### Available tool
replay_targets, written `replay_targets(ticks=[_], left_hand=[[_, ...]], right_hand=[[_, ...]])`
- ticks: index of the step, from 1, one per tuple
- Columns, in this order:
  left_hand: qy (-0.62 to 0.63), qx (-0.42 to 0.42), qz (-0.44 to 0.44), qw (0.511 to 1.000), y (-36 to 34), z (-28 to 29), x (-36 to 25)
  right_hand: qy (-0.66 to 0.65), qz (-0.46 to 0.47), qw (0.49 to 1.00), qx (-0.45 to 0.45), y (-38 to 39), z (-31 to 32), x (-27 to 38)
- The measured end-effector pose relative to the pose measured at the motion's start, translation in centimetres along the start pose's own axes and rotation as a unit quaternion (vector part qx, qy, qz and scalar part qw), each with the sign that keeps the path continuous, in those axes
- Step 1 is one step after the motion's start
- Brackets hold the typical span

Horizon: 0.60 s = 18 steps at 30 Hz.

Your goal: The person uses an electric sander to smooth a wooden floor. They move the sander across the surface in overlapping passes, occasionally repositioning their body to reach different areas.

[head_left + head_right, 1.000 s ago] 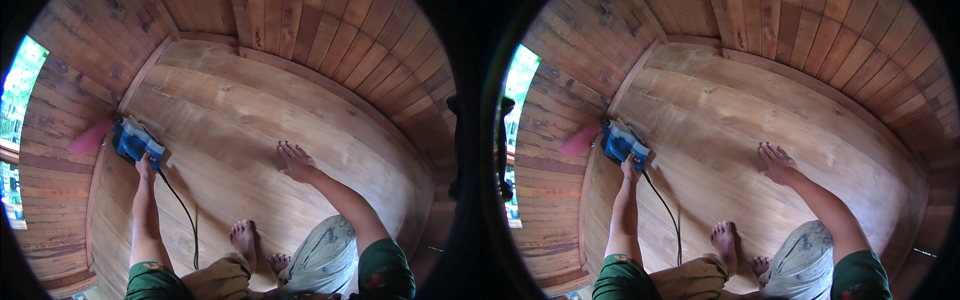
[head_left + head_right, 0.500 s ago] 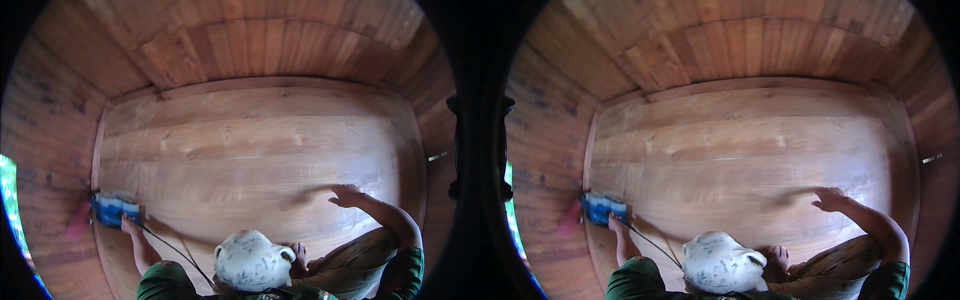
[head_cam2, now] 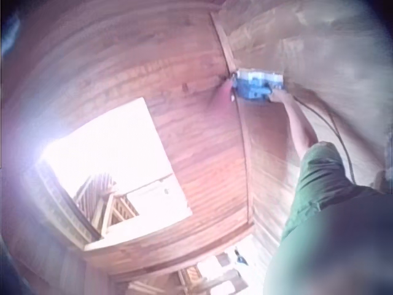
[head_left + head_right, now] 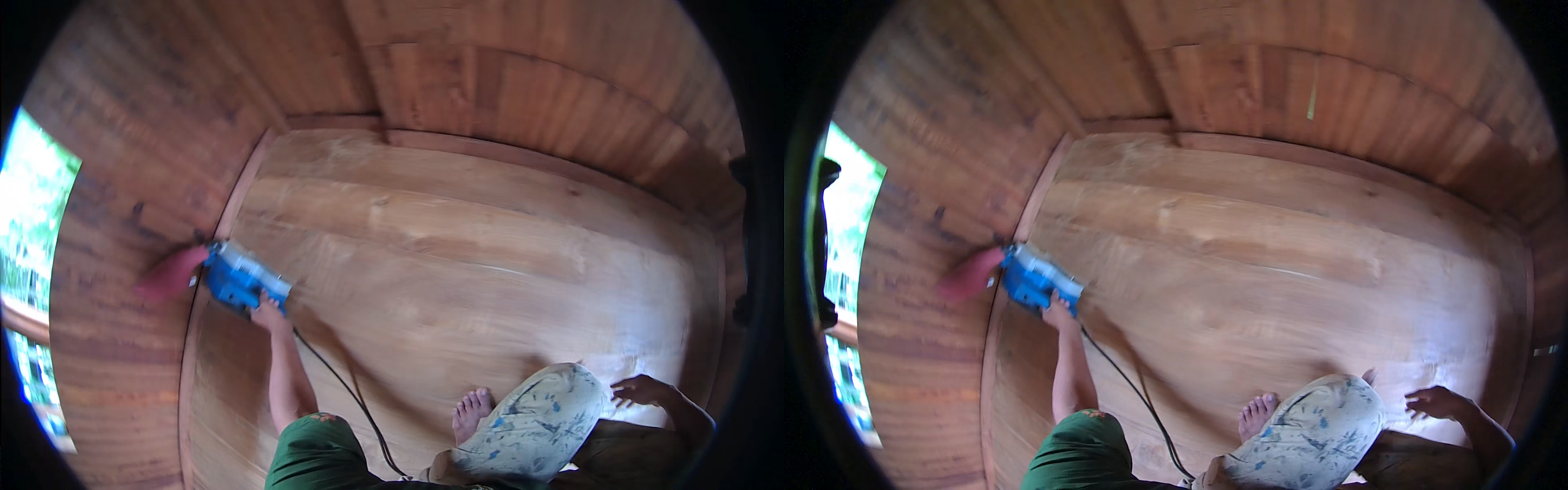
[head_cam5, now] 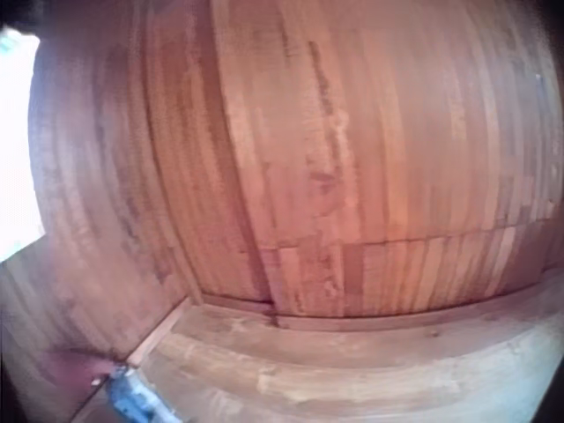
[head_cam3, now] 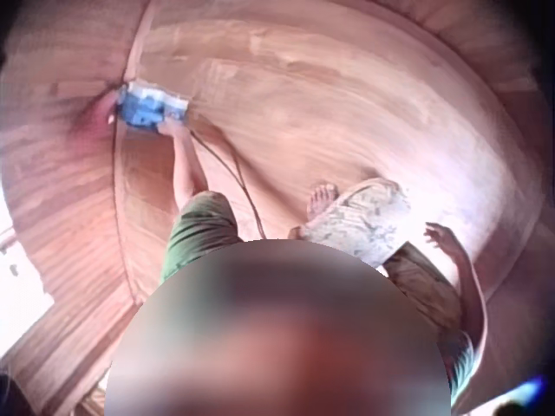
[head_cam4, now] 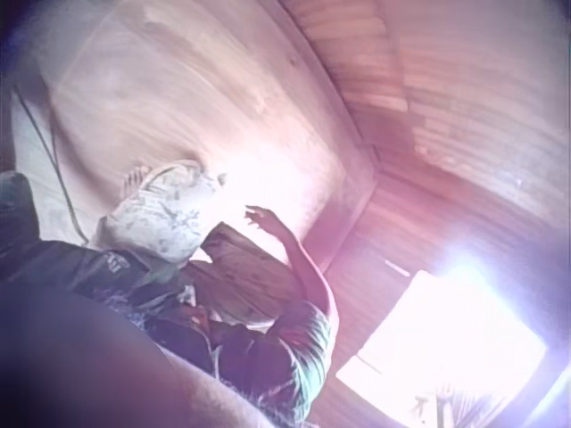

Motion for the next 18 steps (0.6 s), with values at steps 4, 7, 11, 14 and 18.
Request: replay_targets(ticks=[4,7,11,14,18], left_hand=[[0.006,0.011,-0.018,1.0,2.1,2.5,-1.0],[-0.005,0.01,-0.05,0.999,3.7,5.3,-2.8],[-0.012,0.029,0.0,1.0,7.0,5.7,-5.7],[-0.053,0.018,0.036,0.998,9.1,6.0,-10.0],[-0.08,0.032,0.071,0.994,15.2,7.2,-18.2]], right_hand=[[0.37,0.08,0.925,0.038,1.6,4.9,10.5],[0.16,0.069,0.985,-0.016,0.3,4.2,20.4],[0.354,0.338,0.87,-0.064,6.0,-3.9,37.4],[0.401,0.364,0.84,0.036,11.5,-12.4,49.4],[0.54,0.454,0.707,0.035,16.0,-23.4,60.5]])
Point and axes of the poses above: each hand's wrist, its own y-axis away from the middle knuckle, its own z-axis out of the back of the hand, x = y × z, the point moved 4 cm from there along -y, towards the middle knuckle, and after that the axes turned 4 degrees about -z, right-handed, at the moved point
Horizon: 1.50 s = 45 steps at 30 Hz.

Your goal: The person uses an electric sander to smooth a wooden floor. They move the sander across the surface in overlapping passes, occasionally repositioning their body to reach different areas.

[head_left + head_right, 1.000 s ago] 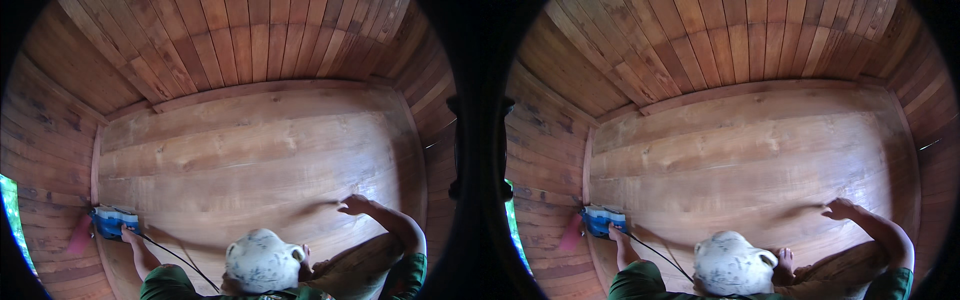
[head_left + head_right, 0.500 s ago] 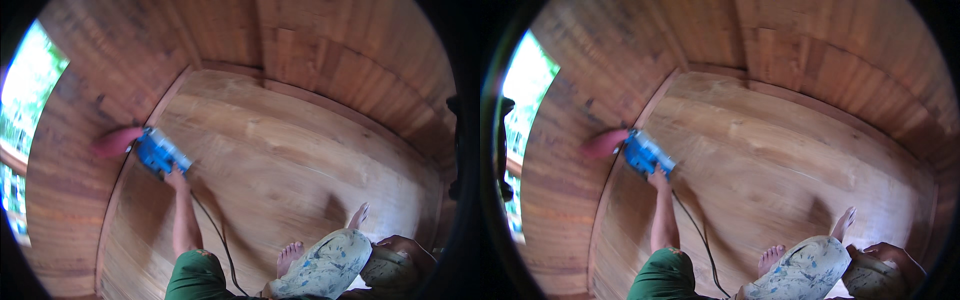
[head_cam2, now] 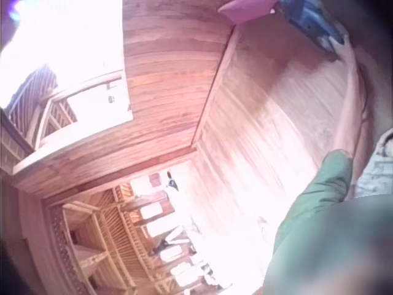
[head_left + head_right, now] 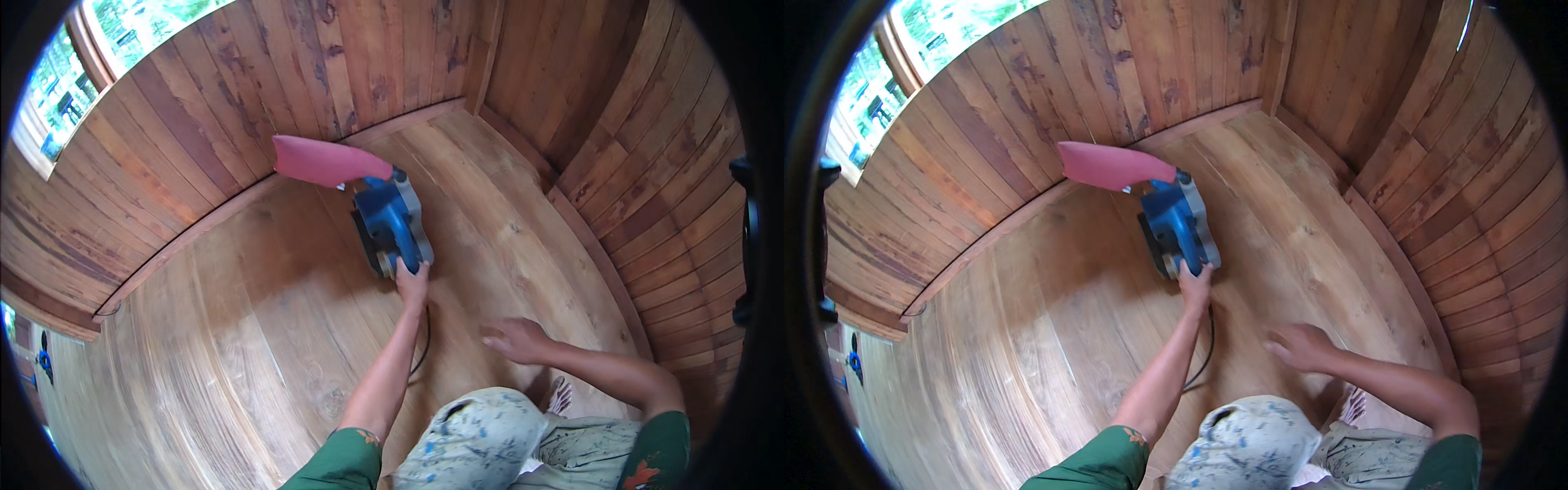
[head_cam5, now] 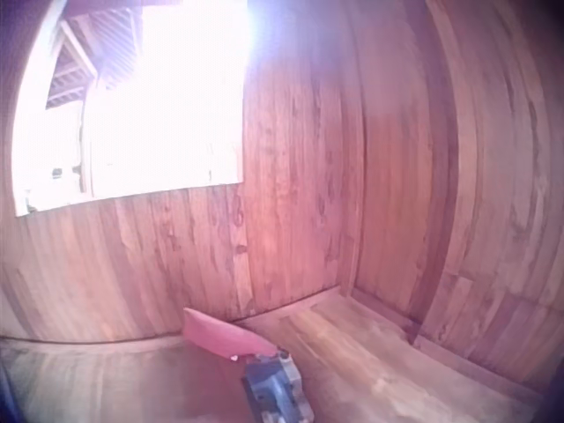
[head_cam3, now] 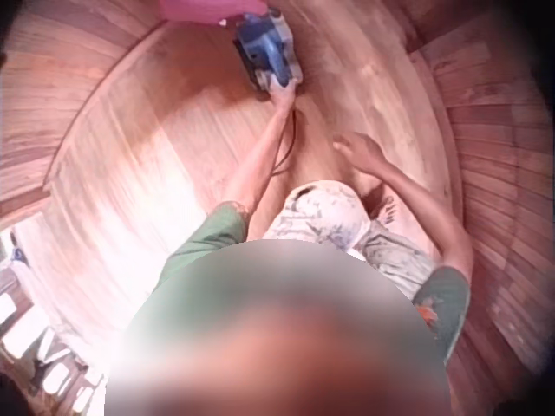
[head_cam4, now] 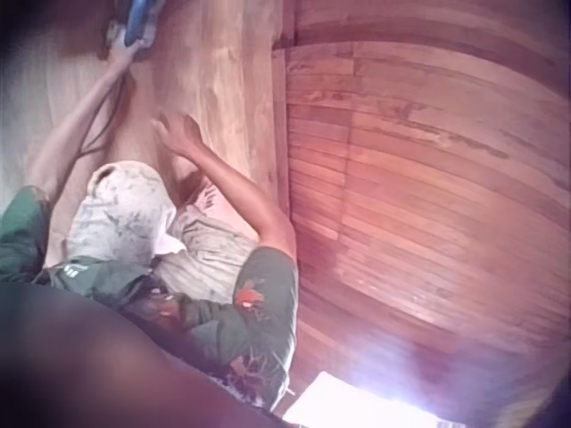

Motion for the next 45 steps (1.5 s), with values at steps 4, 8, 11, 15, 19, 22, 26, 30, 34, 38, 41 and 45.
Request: replay_targets(ticks=[4,8,11,15,19,22,26,30,34,38,41,45], left_hand=[[0.053,0.025,-0.06,0.996,4.2,0.6,-3.9],[0.155,0.126,-0.003,0.98,8.4,1.6,-2.4],[-0.031,0.154,0.025,0.987,12.5,7.5,1.0],[-0.37,-0.24,0.137,0.887,16.4,26.1,6.2],[-0.557,-0.439,0.453,0.54,21.5,43.6,7.6],[-0.518,-0.487,0.527,0.466,24.4,48.4,8.5],[-0.529,-0.488,0.535,0.442,26.7,49.8,10.7],[-0.493,-0.478,0.561,0.463,29.1,50.1,11.8],[-0.504,-0.483,0.556,0.451,29.7,49.1,9.7],[-0.523,-0.508,0.534,0.428,28.9,48.8,8.0],[-0.529,-0.512,0.53,0.42,29.0,49.3,8.2],[-0.513,-0.501,0.54,0.44,29.9,49.6,9.0]], right_hand=[[-0.228,0.048,0.962,-0.141,-12.9,1.3,6.4],[-0.261,-0.061,0.938,-0.22,-19.3,-2.8,6.9],[-0.333,-0.03,0.908,-0.254,-21.2,-5.4,5.8],[-0.401,-0.014,0.895,-0.193,-22.7,-6.8,4.6],[-0.447,0.013,0.881,-0.152,-22.2,-6.0,5.0],[-0.437,0.03,0.889,-0.133,-21.3,-5.3,6.2],[-0.416,0.024,0.901,-0.118,-21.8,-4.5,8.1],[-0.373,0.049,0.919,-0.117,-22.3,-3.3,10.3],[-0.368,0.009,0.923,-0.117,-23.0,-2.0,11.9],[-0.397,-0.015,0.917,-0.043,-24.8,-1.8,13.5],[-0.417,-0.006,0.907,-0.052,-25.4,-2.5,14.4],[-0.392,-0.025,0.912,-0.122,-25.0,-3.5,15.5]])
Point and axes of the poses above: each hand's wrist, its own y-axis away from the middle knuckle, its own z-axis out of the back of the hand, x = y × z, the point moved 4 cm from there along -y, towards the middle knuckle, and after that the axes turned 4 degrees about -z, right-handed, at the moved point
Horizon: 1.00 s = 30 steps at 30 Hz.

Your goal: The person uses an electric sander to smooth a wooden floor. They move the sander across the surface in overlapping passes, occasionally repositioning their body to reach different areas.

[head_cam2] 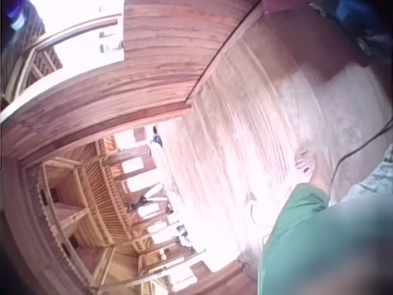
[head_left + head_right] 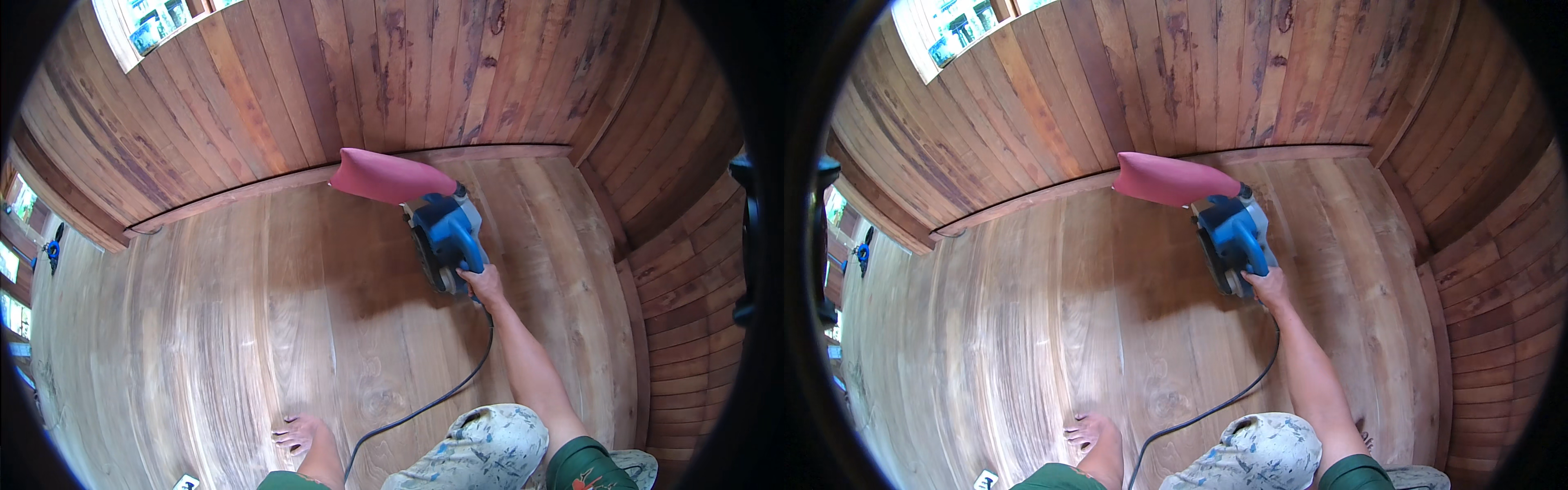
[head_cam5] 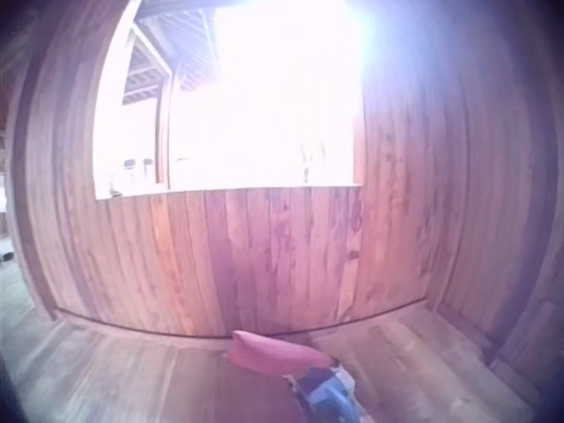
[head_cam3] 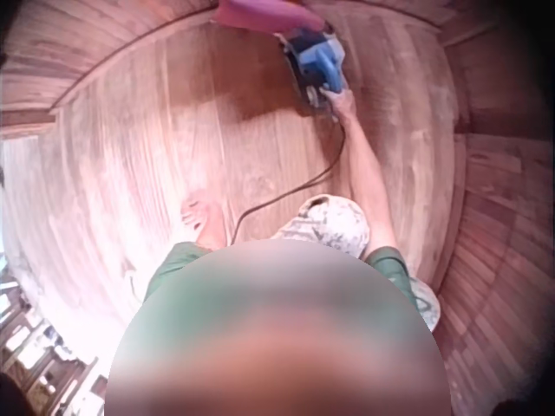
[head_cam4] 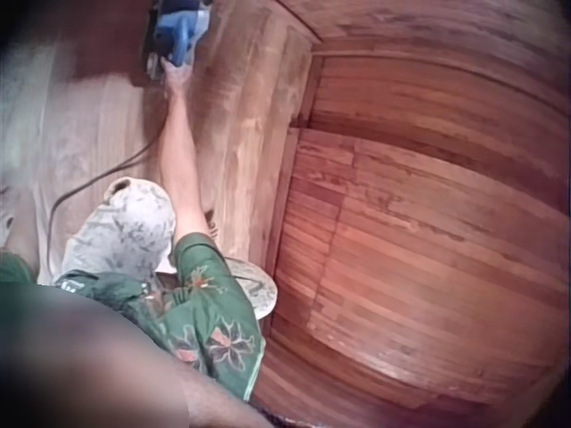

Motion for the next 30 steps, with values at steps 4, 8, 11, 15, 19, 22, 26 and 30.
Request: replay_targets(ticks=[4,8,11,15,19,22,26,30], left_hand=[[-0.001,-0.017,0.003,1.0,0.3,1.2,0.2],[-0.007,-0.074,0.023,0.997,0.3,3.6,0.4],[-0.022,-0.053,0.015,0.998,0.6,4.6,0.6],[-0.025,-0.029,0.014,0.999,0.9,5.9,0.7],[-0.038,-0.01,0.013,0.999,1.3,7.2,0.5],[-0.029,-0.011,0.014,0.999,1.6,7.9,0.2],[-0.023,-0.006,0.013,1.0,1.6,8.1,0.4],[-0.023,-0.005,0.003,1.0,1.3,8.0,0.8]], right_hand=[[0.008,0.019,1.0,-0.022,0.2,-1.5,1.6],[0.002,0.012,0.999,-0.034,-0.7,-3.5,2.5],[-0.044,0.014,0.998,-0.032,-0.9,-4.5,2.4],[-0.138,0.036,0.99,0.013,-1.2,-4.5,3.0],[-0.128,0.02,0.973,0.189,-3.0,-3.9,4.7],[-0.164,-0.028,0.951,0.262,-4.5,-4.2,5.2],[-0.15,0.008,0.973,0.178,-5.8,-5.3,5.3],[-0.162,0.022,0.975,0.151,-6.5,-6.6,5.9]])
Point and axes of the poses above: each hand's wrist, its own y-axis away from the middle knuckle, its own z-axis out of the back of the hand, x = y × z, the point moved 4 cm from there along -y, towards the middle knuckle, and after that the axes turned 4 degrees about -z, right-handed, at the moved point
